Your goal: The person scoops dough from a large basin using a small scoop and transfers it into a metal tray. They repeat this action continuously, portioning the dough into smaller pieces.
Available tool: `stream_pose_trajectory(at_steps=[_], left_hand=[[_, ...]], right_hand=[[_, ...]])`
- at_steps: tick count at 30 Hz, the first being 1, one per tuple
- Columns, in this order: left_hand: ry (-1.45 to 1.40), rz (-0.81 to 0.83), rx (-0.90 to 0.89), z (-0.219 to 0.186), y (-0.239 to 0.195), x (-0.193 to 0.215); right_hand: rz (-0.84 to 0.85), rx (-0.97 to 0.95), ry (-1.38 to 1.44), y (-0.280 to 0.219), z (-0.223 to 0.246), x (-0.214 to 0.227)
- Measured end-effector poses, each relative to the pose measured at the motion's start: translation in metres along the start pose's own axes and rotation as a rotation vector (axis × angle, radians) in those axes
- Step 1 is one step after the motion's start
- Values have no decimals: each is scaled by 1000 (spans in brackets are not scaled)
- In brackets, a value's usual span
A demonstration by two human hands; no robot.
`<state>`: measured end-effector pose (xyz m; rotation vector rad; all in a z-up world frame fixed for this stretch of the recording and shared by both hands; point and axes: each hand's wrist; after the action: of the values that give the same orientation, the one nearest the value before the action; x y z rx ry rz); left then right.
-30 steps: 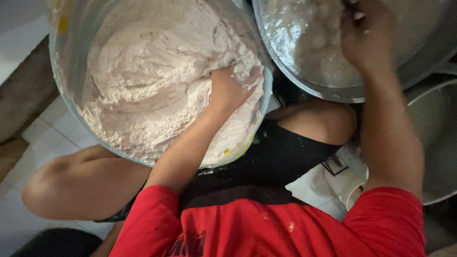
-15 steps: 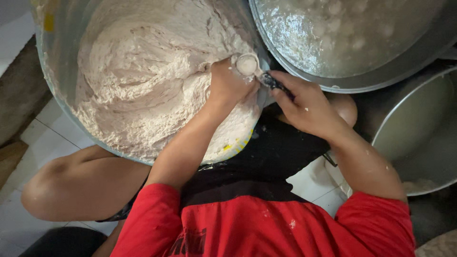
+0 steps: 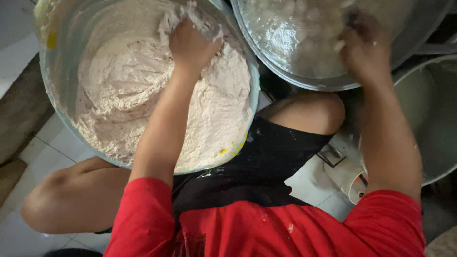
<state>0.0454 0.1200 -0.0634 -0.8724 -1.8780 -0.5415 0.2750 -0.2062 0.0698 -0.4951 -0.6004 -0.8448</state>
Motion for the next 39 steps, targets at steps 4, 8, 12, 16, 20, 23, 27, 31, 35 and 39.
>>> stream_pose_trajectory(at_steps=[4,8,12,16,20,23,27,31,35,39], left_hand=[[-50,93,-78,4,19,-42],[-183,353,-109,15,-23,-55],[-452,309,-138,27,-59,-47],[-280,234,137,4,-78,-40],[-526,200,-11,-28,-107,-17],[-692,82,-133,-50,-115,17],[-787,-119,-161,-74,-110,53],[-608,-83,-199,-84,-108,63],[-546,51,-84,-86,-108,58],[-408,4,-41,-82,-108,52]], right_hand=[[-88,254,-177,20,-23,16],[17,-160,157,-12,14,6],[234,250,229,-79,72,-29],[299,247,-185,-101,108,-50],[206,-57,-100,-100,124,-49],[385,-152,-252,-104,128,-47],[410,22,141,-111,131,-60],[353,215,21,-118,130,-67],[442,327,79,-118,125,-68],[624,-124,278,-100,115,-69]])
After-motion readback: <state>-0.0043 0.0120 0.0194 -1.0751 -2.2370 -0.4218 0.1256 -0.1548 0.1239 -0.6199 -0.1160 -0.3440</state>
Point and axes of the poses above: each hand's wrist, its own y-axis towards the middle knuckle, its own x-axis out of the back of the hand, z = x × y, and after that the axes turned 1 degree about -z, right-handed
